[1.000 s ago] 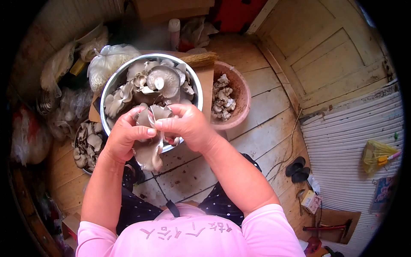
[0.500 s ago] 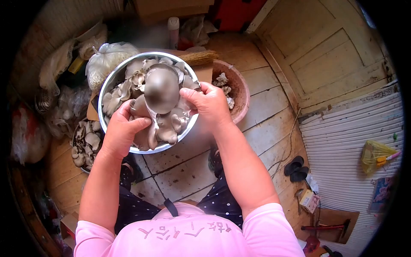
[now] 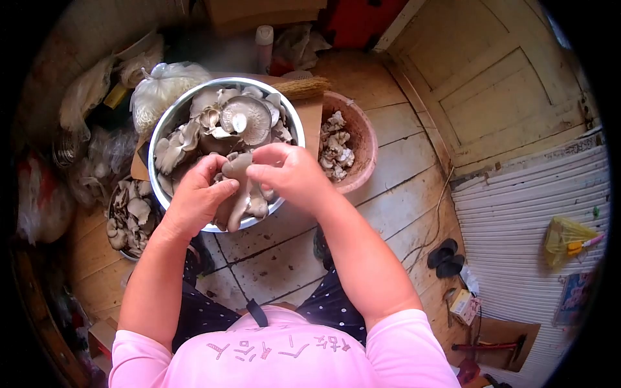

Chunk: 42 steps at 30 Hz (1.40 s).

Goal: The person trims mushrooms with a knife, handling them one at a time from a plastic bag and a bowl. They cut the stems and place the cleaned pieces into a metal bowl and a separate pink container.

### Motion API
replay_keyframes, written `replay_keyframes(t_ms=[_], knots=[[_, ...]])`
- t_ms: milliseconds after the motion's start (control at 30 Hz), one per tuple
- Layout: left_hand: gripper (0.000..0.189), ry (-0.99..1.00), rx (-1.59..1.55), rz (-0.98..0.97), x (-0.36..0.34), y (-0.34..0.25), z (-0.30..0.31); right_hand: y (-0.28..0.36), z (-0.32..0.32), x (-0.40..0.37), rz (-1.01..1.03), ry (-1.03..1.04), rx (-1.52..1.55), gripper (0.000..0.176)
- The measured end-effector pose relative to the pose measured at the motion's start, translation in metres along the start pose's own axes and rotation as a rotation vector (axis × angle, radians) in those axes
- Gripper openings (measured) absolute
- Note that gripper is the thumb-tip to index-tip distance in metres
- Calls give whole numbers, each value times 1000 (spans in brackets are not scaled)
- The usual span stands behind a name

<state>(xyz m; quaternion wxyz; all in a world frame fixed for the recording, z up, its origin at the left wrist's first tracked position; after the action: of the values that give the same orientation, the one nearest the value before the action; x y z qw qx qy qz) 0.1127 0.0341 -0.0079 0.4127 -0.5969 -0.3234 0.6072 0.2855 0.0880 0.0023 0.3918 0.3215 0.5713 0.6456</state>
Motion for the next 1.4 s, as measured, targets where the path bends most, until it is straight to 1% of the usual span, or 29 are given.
replay_keyframes(t_ms=[67,100,200,300,367,400,467,500,567,600,667,800,967,1167,1333,1400], knots=[[23,-19,12,-41,-1,-2,-2,4,-12,-4,-4,94,164,30],[23,-18,13,-41,-2,-3,-3,8,-15,-6,-10,104,193,26],[21,-1,47,-32,-6,-10,-5,4,-18,-7,13,62,147,24],[19,37,8,-29,-7,-10,-3,1,-19,-8,27,60,212,24],[20,124,-96,3,-5,-7,-4,-1,-16,-8,28,72,203,24],[20,124,-95,4,-5,-7,-4,-1,-16,-8,30,82,193,23],[22,148,-235,23,-6,-5,-5,2,-15,-9,35,67,216,23],[22,149,-235,23,-8,-9,-7,4,-15,-9,39,51,237,23],[26,62,-273,80,-15,-15,-6,8,-15,-9,51,27,233,23],[26,62,-273,79,-14,-15,-5,9,-15,-9,61,4,229,23],[29,141,-264,184,-13,-10,-6,7,-16,-10,65,1,235,22],[30,161,-347,184,-11,-5,-6,6,-16,-9,79,5,224,22],[22,172,-481,150,-9,-7,-4,5,-17,-10,62,21,205,21],[16,142,-450,98,-8,-6,-5,7,-19,-9,86,-15,227,18],[14,139,-507,132,-6,-4,-5,11,-21,-8,88,-36,265,18],[14,131,-530,141,-6,-3,-6,12,-22,-8,100,-75,298,19]])
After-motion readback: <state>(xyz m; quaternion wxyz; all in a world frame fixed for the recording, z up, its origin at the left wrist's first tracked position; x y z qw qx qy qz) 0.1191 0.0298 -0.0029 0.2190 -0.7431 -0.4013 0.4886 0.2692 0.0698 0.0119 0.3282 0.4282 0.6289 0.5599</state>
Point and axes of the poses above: each hand's wrist, its own x-axis towards the middle knuckle, its own z-axis out of the back of the hand, y = z × x, the point moved 4 cm from there along x, towards the middle knuckle, and after that the axes turned 15 degrees about z, right-handed, at the moved point
